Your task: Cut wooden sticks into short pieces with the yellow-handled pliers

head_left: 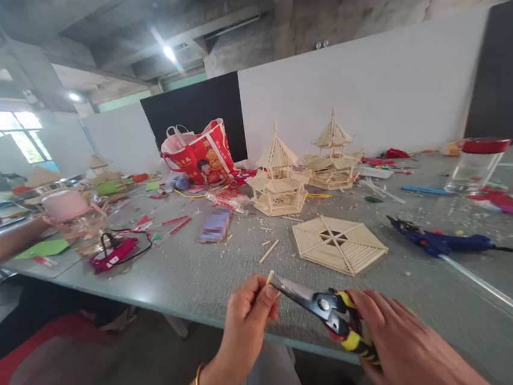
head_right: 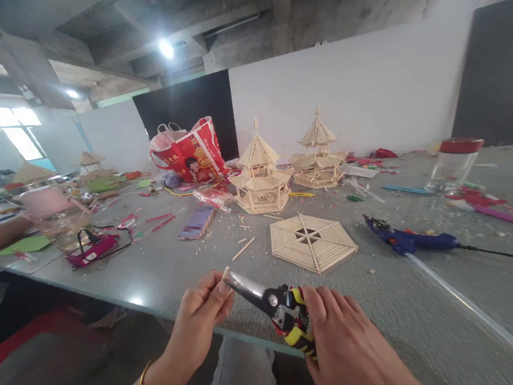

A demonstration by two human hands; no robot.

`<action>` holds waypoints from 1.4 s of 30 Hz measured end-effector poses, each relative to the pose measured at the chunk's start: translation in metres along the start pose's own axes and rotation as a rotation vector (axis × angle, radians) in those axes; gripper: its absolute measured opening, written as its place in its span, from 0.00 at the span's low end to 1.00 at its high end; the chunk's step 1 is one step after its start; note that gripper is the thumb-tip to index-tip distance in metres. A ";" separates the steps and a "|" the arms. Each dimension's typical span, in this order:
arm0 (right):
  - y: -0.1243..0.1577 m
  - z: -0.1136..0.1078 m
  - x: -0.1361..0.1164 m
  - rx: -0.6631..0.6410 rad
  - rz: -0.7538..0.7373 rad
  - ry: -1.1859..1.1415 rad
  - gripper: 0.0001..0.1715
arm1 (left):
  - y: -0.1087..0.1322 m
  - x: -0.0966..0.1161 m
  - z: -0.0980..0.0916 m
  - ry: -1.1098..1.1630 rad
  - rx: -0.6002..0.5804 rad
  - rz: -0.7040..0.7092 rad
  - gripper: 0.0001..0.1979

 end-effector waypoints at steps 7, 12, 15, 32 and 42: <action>-0.008 -0.009 -0.010 0.062 -0.073 0.046 0.28 | -0.002 -0.001 0.004 0.177 -0.007 -0.087 0.16; -0.012 -0.011 -0.012 0.088 -0.075 0.052 0.27 | -0.003 -0.001 0.002 0.146 0.020 -0.041 0.15; -0.012 -0.012 -0.010 0.090 -0.071 0.045 0.28 | -0.003 -0.002 0.000 0.107 0.029 -0.007 0.16; 0.001 -0.001 -0.004 -0.029 0.027 -0.099 0.29 | -0.001 -0.002 0.000 0.044 0.041 0.042 0.16; 0.005 0.005 -0.001 -0.090 0.090 -0.162 0.26 | -0.002 -0.006 0.003 0.103 0.070 0.000 0.15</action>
Point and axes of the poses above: each hand's wrist, its own y-axis away from the middle knuckle, its own z-axis out of the palm, x = y × z, the point moved 2 cm from there along -y, towards the middle knuckle, and after that the axes turned 11 degrees about x, right-handed, at the moved point
